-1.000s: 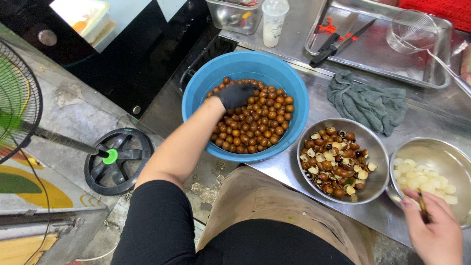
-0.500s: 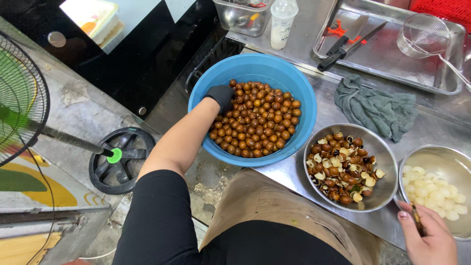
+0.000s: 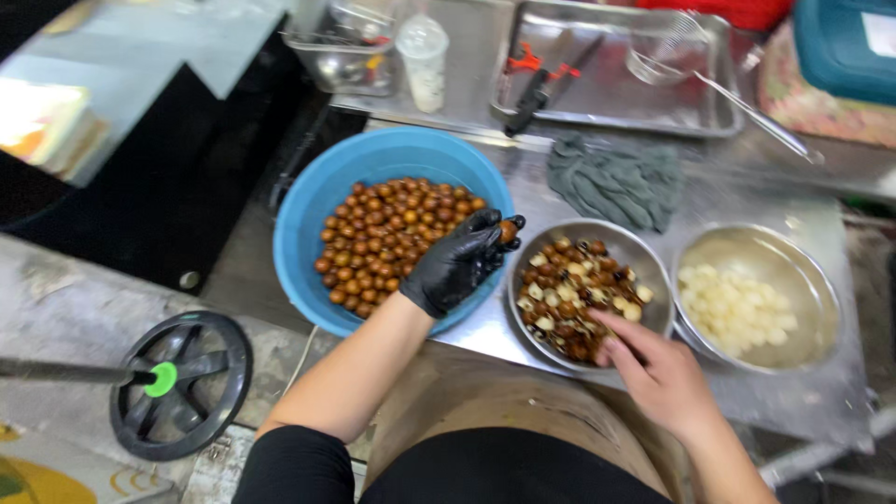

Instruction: The person picks up longans from a blue bowl, peels the skin off by hand, and places the peeled fruit into one metal bowl and the discarded skins into another metal bowl.

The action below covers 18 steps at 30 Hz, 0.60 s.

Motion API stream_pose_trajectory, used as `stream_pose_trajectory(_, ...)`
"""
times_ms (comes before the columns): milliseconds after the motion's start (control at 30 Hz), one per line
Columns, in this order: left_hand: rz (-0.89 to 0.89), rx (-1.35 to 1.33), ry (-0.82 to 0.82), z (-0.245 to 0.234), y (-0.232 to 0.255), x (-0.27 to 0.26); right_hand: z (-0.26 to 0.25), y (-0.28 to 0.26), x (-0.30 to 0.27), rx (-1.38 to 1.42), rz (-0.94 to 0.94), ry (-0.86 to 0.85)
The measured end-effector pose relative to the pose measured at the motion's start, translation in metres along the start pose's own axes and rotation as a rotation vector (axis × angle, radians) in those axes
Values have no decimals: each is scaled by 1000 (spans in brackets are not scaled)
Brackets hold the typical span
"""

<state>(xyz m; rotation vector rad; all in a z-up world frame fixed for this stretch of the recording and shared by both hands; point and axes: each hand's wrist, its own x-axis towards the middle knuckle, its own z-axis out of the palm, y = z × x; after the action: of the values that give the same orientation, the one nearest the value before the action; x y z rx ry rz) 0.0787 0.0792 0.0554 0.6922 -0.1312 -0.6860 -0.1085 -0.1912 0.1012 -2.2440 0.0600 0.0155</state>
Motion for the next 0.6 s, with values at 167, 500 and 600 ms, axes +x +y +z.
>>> stream_pose_trajectory(167, -59, -170, -62, 54, -51, 1, -18, -52, 8, -136, -179, 139)
stream_pose_trajectory(500, -77, -2, -126, 76, -78, -11, -52, -86, 16, -592, -247, 26)
stream_pose_trajectory(600, -70, 79, -71, 71, -89, -8, -52, -86, 17, -603, -321, 44)
